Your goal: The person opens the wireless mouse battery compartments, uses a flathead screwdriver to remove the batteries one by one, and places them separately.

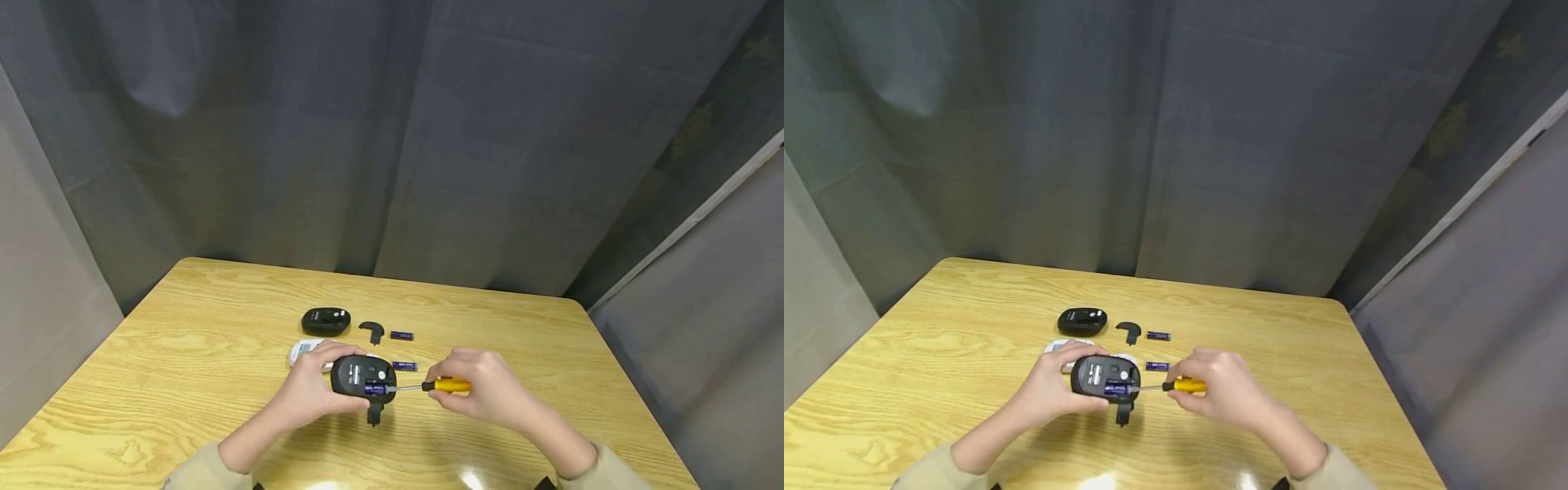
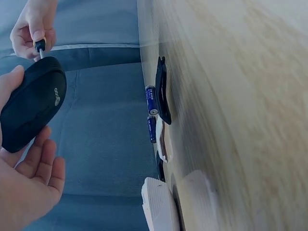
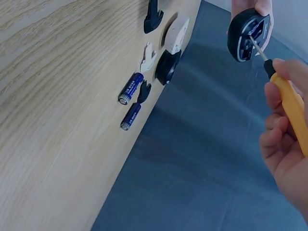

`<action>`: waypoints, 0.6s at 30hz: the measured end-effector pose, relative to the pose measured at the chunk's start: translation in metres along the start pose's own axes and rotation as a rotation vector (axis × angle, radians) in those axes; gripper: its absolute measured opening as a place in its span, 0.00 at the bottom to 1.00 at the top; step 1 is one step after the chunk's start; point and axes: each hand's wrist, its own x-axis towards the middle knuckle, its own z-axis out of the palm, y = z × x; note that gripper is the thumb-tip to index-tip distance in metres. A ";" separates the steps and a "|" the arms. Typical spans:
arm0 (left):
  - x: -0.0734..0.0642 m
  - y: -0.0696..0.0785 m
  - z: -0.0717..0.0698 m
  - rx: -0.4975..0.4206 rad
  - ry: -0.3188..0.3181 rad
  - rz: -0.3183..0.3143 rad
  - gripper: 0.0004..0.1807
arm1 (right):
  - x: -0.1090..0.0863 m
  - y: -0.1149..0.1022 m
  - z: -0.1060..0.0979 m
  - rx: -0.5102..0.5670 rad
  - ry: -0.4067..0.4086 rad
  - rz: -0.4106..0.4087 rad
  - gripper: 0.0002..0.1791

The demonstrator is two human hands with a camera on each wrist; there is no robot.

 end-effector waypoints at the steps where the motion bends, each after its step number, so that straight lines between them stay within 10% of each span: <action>1: 0.000 0.000 -0.001 -0.015 -0.004 -0.010 0.35 | -0.001 0.001 0.000 0.019 0.003 0.010 0.11; 18: 0.003 -0.007 -0.006 -0.260 -0.037 -0.098 0.35 | 0.002 -0.010 0.000 0.424 0.109 0.266 0.09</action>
